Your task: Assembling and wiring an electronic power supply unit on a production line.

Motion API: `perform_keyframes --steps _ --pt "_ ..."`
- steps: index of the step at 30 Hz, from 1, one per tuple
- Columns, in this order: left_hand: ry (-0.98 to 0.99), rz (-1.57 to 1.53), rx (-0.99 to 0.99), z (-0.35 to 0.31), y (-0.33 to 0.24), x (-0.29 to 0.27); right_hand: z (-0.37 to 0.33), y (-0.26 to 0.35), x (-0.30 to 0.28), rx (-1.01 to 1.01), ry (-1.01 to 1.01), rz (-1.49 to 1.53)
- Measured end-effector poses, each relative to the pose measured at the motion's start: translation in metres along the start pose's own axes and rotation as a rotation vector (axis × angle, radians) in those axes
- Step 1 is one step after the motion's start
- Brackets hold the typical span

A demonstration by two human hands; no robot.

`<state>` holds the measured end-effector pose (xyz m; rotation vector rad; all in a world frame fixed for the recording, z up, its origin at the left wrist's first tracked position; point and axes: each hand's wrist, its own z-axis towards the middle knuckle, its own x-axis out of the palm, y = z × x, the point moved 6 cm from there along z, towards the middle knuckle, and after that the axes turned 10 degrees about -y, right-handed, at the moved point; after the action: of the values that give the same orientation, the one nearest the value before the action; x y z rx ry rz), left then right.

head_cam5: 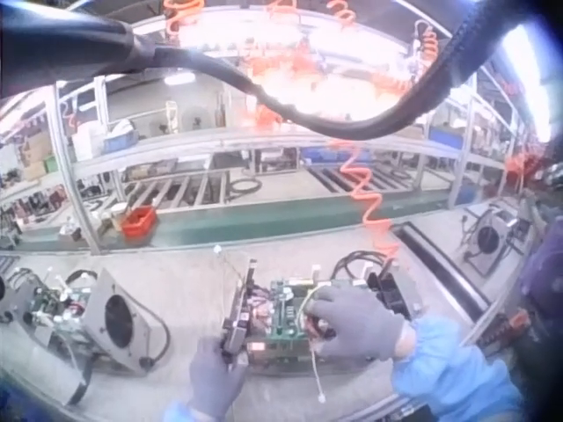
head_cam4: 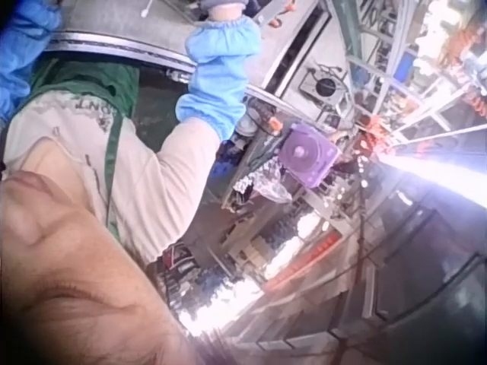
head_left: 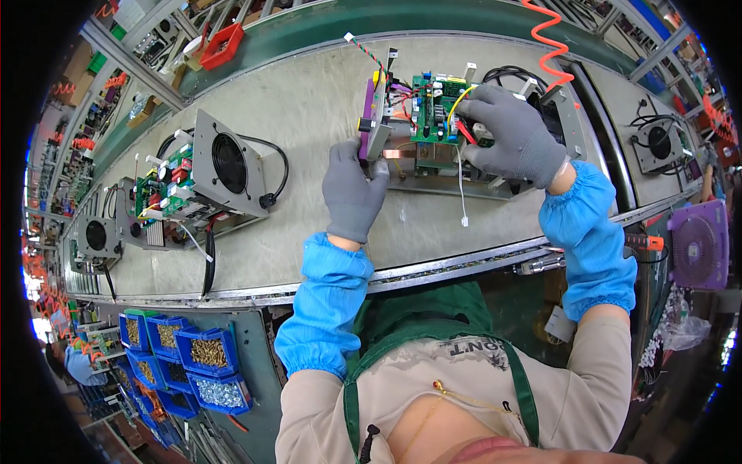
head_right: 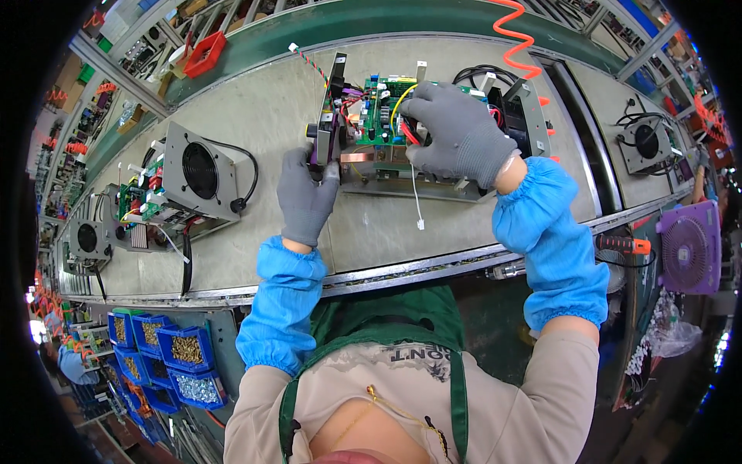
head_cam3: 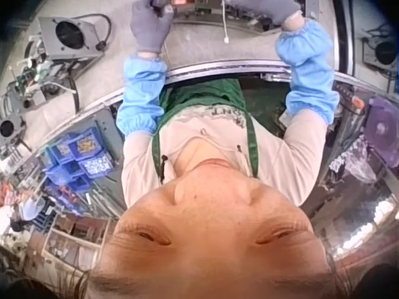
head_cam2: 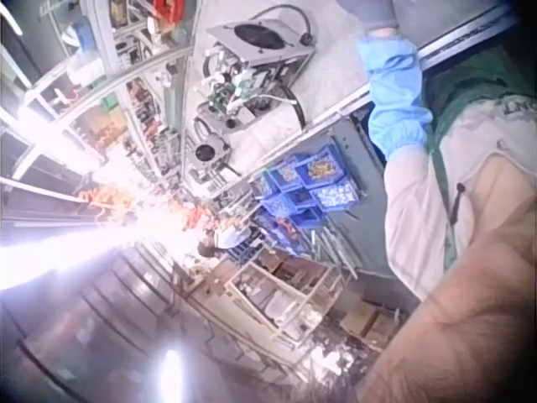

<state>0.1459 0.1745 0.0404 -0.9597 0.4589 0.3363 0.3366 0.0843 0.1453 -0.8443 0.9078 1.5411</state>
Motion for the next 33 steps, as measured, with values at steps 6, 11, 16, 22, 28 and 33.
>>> perform_keyframes --steps 6,11,16,22,28,33 --pt "0.039 0.028 0.086 0.008 -0.001 0.003 0.009 0.016 0.007 -0.060 0.034 -0.070" --pt "0.083 0.037 0.111 0.009 0.002 0.003 -0.005 0.012 0.008 0.145 -0.128 0.015" --pt "0.087 -0.023 0.142 0.010 0.004 0.004 -0.008 0.014 0.008 0.245 -0.238 -0.040" --pt "0.137 0.095 0.218 0.015 0.000 0.006 0.008 0.028 0.013 0.074 -0.082 -0.085" --pt "0.177 0.137 0.183 0.020 0.001 0.007 -0.002 0.017 0.012 0.223 -0.179 -0.048" --pt "0.125 0.075 0.164 0.004 0.002 -0.007 -0.017 0.026 0.011 0.272 -0.156 -0.037"
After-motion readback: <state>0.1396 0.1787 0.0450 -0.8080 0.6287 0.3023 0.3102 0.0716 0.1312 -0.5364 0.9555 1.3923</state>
